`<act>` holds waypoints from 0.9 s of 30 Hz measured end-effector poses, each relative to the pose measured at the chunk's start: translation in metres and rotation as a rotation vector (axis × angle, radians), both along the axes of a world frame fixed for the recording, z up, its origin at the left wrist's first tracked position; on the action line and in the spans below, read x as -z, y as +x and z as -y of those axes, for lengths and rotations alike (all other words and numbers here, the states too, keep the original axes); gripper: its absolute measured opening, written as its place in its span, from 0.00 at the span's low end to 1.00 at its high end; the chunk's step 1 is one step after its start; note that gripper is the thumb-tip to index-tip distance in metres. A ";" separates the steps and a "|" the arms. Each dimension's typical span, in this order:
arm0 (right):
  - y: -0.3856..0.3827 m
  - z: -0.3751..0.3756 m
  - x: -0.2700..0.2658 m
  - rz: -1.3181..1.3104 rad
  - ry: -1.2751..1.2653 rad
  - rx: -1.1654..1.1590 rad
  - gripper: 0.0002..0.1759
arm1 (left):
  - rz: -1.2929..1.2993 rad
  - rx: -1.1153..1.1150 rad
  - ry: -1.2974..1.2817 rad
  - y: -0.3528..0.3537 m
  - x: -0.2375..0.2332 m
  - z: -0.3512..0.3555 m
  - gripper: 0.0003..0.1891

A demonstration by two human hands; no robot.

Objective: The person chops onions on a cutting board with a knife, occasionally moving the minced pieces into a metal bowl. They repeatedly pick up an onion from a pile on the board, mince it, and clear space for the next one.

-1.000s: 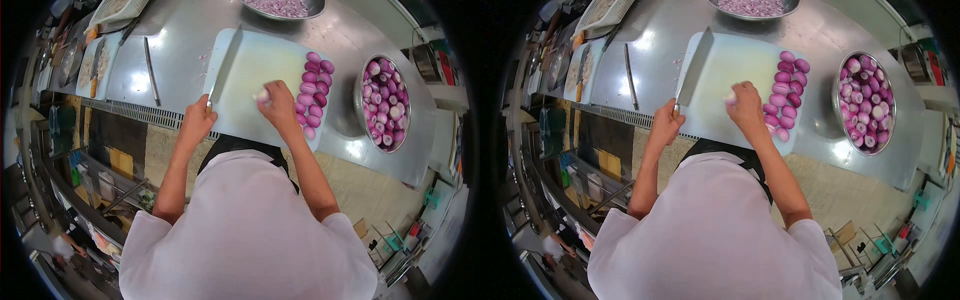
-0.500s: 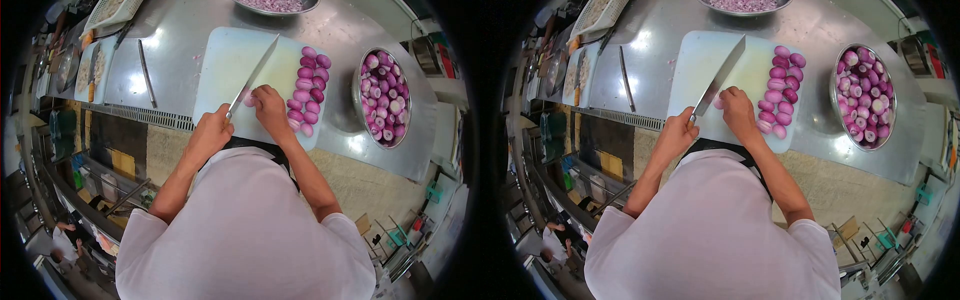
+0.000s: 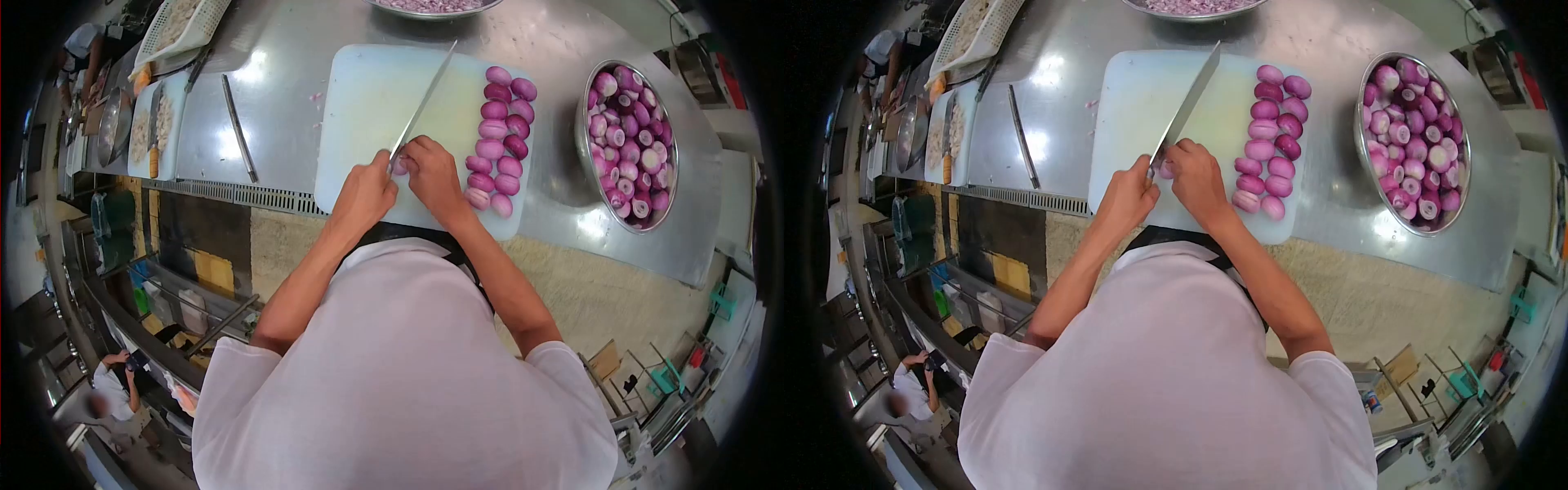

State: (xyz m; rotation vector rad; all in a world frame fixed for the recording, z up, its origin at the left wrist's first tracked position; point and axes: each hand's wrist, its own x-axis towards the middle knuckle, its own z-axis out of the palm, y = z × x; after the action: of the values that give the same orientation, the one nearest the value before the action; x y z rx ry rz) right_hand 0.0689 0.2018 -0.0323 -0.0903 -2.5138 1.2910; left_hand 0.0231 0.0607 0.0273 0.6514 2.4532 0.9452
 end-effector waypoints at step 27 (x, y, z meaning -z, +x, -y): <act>0.005 -0.001 0.001 -0.022 -0.016 0.010 0.09 | 0.059 -0.012 -0.066 0.013 -0.029 0.003 0.14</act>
State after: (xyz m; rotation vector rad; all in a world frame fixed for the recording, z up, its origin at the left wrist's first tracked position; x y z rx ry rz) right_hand 0.0743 0.2033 -0.0330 -0.0922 -2.4818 1.3016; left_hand 0.0363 0.0576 0.0559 0.5796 2.4278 0.8711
